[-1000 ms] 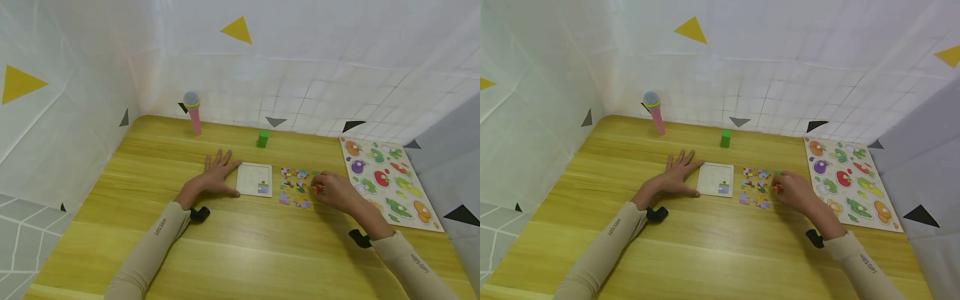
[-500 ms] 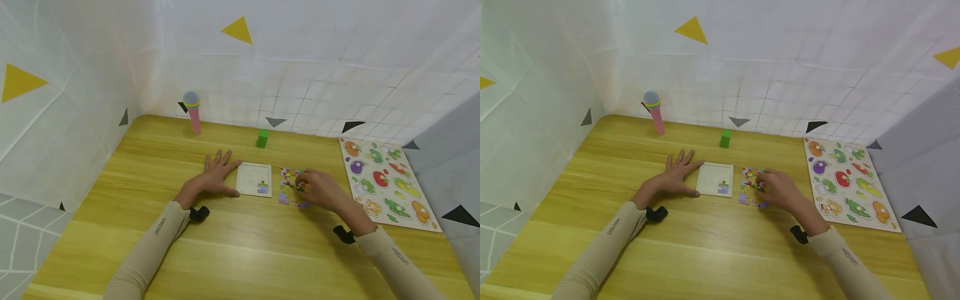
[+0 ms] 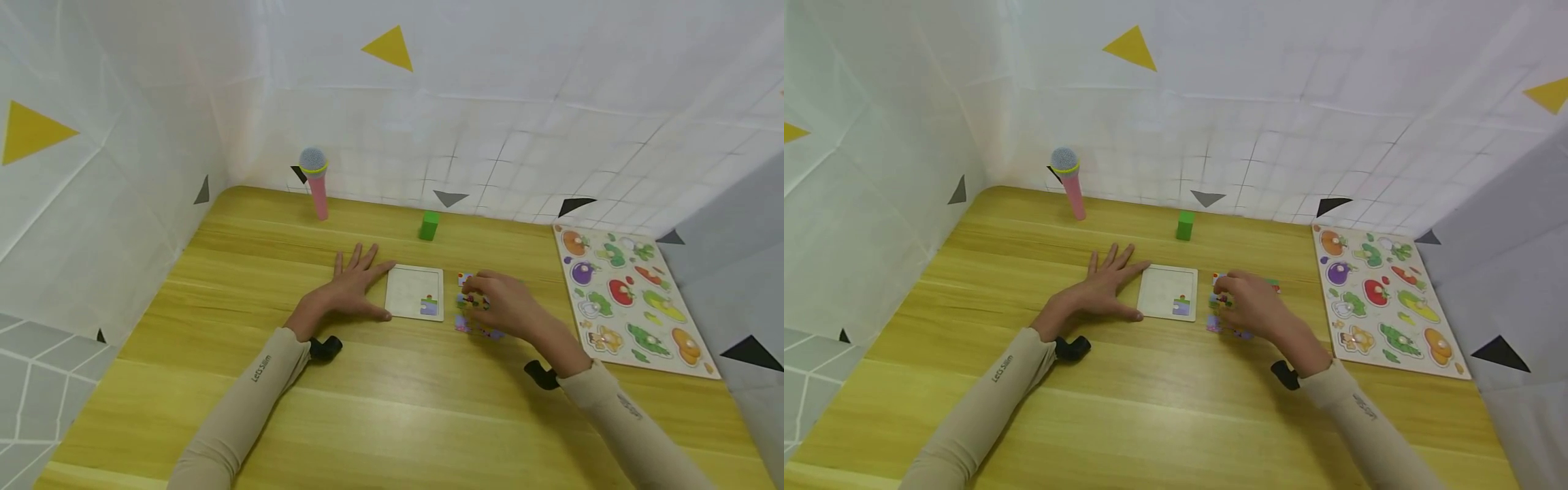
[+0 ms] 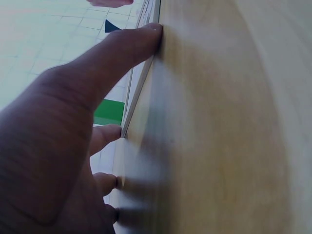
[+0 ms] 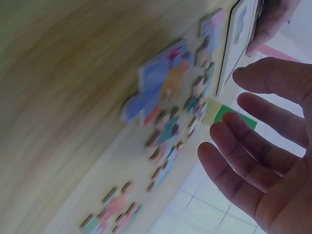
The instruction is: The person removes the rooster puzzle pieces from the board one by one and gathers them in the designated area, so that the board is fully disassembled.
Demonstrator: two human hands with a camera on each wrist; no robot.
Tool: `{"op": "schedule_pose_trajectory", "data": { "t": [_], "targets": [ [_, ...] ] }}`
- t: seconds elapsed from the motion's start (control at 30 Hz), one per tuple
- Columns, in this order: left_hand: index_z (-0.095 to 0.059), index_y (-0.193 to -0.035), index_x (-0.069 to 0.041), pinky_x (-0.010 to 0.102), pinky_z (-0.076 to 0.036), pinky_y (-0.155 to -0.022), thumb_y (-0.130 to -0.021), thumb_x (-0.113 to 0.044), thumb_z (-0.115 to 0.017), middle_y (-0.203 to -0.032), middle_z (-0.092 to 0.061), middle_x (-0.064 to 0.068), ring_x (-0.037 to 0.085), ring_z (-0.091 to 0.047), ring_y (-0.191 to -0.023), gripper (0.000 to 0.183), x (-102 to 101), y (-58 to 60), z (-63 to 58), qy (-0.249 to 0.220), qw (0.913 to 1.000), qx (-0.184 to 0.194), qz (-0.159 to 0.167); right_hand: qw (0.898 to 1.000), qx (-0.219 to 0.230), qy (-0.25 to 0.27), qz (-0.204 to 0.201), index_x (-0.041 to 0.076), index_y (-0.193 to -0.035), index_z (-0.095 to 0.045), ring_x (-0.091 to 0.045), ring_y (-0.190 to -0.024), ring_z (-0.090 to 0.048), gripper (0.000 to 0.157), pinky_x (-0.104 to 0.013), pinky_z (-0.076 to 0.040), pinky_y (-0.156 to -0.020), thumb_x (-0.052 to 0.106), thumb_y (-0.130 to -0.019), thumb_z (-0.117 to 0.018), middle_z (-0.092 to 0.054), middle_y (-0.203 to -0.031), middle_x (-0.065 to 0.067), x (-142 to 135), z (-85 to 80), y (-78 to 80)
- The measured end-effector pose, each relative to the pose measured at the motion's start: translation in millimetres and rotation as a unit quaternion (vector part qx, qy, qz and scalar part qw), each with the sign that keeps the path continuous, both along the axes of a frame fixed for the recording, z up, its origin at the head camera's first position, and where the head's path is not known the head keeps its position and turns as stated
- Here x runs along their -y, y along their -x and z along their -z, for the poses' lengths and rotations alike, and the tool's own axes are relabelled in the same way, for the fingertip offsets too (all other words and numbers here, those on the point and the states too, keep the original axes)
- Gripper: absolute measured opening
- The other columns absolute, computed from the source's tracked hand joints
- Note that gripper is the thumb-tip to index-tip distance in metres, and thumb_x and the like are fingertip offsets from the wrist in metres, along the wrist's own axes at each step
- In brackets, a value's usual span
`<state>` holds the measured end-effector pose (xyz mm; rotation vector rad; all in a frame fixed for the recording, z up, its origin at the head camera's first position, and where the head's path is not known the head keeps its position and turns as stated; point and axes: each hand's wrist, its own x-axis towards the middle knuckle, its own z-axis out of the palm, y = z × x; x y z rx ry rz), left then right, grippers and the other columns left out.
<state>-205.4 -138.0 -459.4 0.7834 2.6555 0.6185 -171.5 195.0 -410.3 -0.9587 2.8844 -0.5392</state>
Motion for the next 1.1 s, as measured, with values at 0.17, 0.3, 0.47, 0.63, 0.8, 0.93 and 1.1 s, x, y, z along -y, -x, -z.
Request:
{"op": "schedule_pose_trajectory", "data": {
  "t": [0.17,0.3,0.47,0.63,0.8,0.93,1.1],
  "targets": [
    [-0.022,-0.161,-0.028,0.065,0.018,-0.109,-0.076,-0.067,-0.076,-0.166,0.007,0.014,0.038,0.020,-0.148,0.108,-0.2,0.1,-0.8,0.001,1.0000,0.002,0.000,1.000,0.014,0.009,-0.012,0.005,-0.106,-0.072,-0.026,-0.090,-0.065,0.027,-0.042,-0.053,-0.074,0.010,-0.081,-0.079,-0.067,-0.103,-0.009,10.2,0.1,1.6],
    [-0.022,-0.161,-0.028,0.065,0.018,-0.109,-0.076,-0.067,-0.076,-0.166,0.008,0.014,0.038,0.020,-0.148,0.108,-0.1,-0.1,-0.8,0.000,1.0000,0.004,0.000,1.000,0.006,0.009,-0.024,0.004,-0.107,-0.072,-0.026,-0.089,-0.066,0.029,-0.041,-0.054,-0.074,0.008,-0.079,-0.080,-0.067,-0.103,-0.010,16.7,1.4,3.7],
    [-0.022,-0.161,-0.028,0.065,0.018,-0.109,-0.076,-0.067,-0.076,-0.166,0.007,0.014,0.039,0.019,-0.148,0.108,0.0,0.5,-0.3,0.002,1.0000,0.001,0.001,1.000,0.005,-0.005,-0.028,0.005,-0.109,-0.072,-0.026,-0.092,-0.067,0.031,-0.040,-0.055,-0.073,0.008,-0.080,-0.079,-0.067,-0.107,-0.008,23.7,0.5,4.2],
    [-0.023,-0.161,-0.028,0.066,0.017,-0.109,-0.076,-0.067,-0.076,-0.166,0.007,0.015,0.039,0.019,-0.148,0.108,-0.2,-0.4,-1.8,0.005,1.0000,-0.003,0.000,0.999,0.012,0.005,-0.042,0.004,-0.109,-0.072,-0.027,-0.094,-0.067,0.030,-0.041,-0.056,-0.075,0.005,-0.080,-0.077,-0.069,-0.107,-0.009,33.2,2.0,5.0],
    [-0.023,-0.161,-0.028,0.066,0.017,-0.109,-0.076,-0.068,-0.075,-0.166,0.007,0.015,0.039,0.019,-0.148,0.108,-0.4,-1.7,-2.6,0.007,1.0000,0.000,-0.001,0.998,0.021,0.011,-0.053,0.004,-0.108,-0.072,-0.027,-0.094,-0.067,0.031,-0.043,-0.055,-0.078,0.005,-0.078,-0.077,-0.070,-0.104,-0.009,41.8,5.2,7.2],
    [-0.023,-0.161,-0.027,0.067,0.017,-0.109,-0.076,-0.068,-0.075,-0.166,0.006,0.015,0.039,0.019,-0.148,0.108,-0.2,-1.7,-2.2,0.006,1.0000,-0.002,0.000,0.999,0.024,0.003,-0.047,0.005,-0.110,-0.072,-0.026,-0.094,-0.067,0.032,-0.043,-0.055,-0.078,0.008,-0.078,-0.080,-0.070,-0.104,-0.007,47.3,6.5,8.7],
    [-0.022,-0.161,-0.028,0.067,0.016,-0.109,-0.076,-0.068,-0.075,-0.166,0.007,0.015,0.039,0.019,-0.148,0.108,0.2,-1.0,-1.7,0.007,0.9999,-0.008,0.002,0.999,0.013,-0.002,-0.051,0.006,-0.109,-0.072,-0.024,-0.095,-0.067,0.032,-0.044,-0.055,-0.079,0.011,-0.078,-0.081,-0.071,-0.104,-0.006,53.7,7.7,10.1]
  ]
}}
